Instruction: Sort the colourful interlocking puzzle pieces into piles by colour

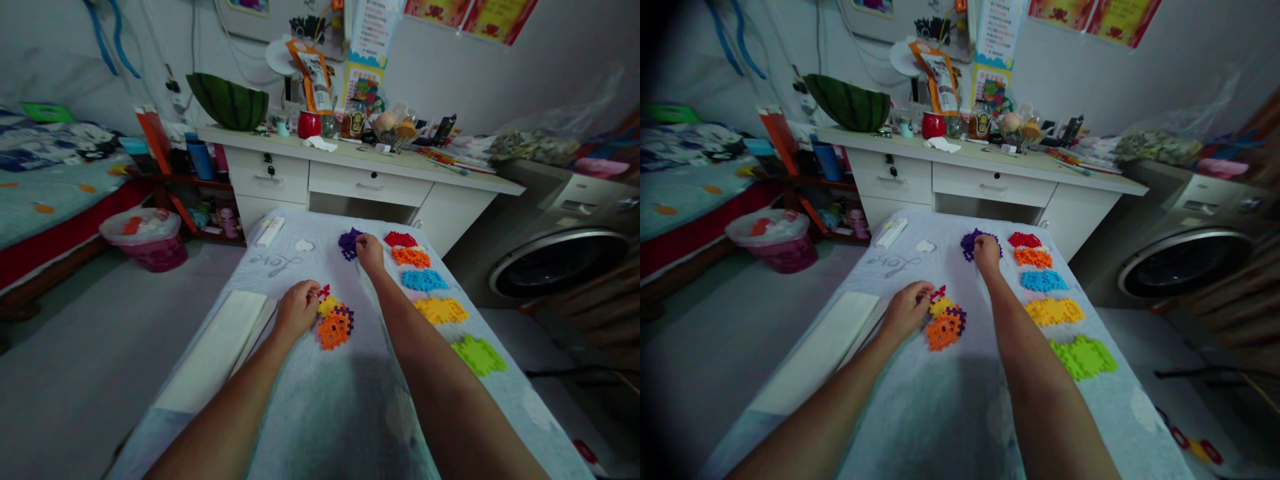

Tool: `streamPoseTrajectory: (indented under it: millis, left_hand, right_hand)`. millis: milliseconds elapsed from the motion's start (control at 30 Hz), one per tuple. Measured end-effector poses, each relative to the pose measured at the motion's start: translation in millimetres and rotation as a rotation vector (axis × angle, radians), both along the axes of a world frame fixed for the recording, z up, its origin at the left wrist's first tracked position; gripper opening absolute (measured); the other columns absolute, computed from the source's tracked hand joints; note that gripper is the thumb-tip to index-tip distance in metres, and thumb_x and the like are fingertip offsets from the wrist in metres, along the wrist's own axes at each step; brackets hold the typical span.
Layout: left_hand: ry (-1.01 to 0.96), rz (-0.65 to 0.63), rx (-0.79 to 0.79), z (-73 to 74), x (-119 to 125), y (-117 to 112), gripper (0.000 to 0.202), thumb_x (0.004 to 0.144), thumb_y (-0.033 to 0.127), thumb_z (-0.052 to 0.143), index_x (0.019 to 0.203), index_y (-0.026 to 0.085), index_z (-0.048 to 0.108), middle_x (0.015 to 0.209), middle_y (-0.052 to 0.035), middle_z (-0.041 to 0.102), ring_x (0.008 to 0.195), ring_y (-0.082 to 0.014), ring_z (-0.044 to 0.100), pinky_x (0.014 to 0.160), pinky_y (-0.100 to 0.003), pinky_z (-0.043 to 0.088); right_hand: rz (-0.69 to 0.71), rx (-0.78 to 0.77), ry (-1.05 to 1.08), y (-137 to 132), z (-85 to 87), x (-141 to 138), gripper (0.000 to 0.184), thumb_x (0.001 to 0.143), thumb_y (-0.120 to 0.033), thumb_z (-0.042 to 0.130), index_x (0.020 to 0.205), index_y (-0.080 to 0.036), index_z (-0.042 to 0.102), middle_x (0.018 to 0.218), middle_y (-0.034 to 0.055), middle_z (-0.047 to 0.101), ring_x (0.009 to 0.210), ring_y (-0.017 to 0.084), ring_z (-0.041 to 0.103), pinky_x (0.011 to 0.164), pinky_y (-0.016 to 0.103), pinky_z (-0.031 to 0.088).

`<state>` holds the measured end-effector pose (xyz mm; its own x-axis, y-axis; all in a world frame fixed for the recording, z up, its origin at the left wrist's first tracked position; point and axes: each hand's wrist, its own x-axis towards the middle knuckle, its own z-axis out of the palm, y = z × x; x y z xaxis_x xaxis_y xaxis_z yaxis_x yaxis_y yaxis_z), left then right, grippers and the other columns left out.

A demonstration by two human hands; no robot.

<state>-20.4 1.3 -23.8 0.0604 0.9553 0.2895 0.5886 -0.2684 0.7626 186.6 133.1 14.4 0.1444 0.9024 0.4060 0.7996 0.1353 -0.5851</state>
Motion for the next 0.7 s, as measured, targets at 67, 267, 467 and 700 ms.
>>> streamPoseTrajectory:
  millis: [67, 267, 467, 700]
  left_hand:
    - [0.002, 0.002, 0.01, -1.0, 0, 1, 0.025, 0.081, 0.015, 0.047, 0.095, 0.021, 0.067, 0.096, -0.0038, 0.072, 0.087, -0.0177, 0.066, 0.079, -0.03, 0.051]
    - [-0.001, 0.0, 0.009, -2.7, -1, 2, 0.025, 0.079, 0.013, 0.048, 0.095, 0.021, 0.067, 0.097, -0.0041, 0.072, 0.089, -0.018, 0.066, 0.081, -0.03, 0.052]
    - [0.009, -0.005, 0.011, -1.6, -1, 1, 0.027, 0.078, 0.012, 0.048, 0.094, 0.021, 0.067, 0.096, -0.0036, 0.072, 0.089, -0.0181, 0.066, 0.084, -0.031, 0.053]
    - [-0.001, -0.01, -0.003, -1.0, -1, 0, 0.025, 0.08, 0.015, 0.048, 0.094, 0.021, 0.068, 0.094, -0.0037, 0.072, 0.086, -0.0183, 0.067, 0.081, -0.031, 0.052]
  right_hand:
    - [0.022, -0.001, 0.016, -13, 5.4, 1, 0.026, 0.08, -0.012, 0.046, 0.093, -0.015, 0.068, 0.097, 0.0081, 0.068, 0.091, 0.019, 0.06, 0.088, 0.031, 0.045]
    - [0.431, -0.292, -0.056, -73, 21.8, -1, 0.015, 0.081, -0.016, 0.057, 0.092, -0.016, 0.068, 0.085, 0.0036, 0.068, 0.078, 0.015, 0.061, 0.076, 0.028, 0.047]
    - [0.622, -0.383, -0.208, -146, 29.2, -6, 0.037, 0.077, -0.028, 0.073, 0.112, -0.018, 0.064, 0.107, 0.0084, 0.06, 0.094, 0.019, 0.058, 0.087, 0.033, 0.046]
    - [0.559, -0.302, -0.262, -179, 11.0, -12, 0.049, 0.072, -0.023, 0.075, 0.118, -0.018, 0.063, 0.112, 0.0095, 0.054, 0.103, 0.022, 0.051, 0.094, 0.036, 0.043]
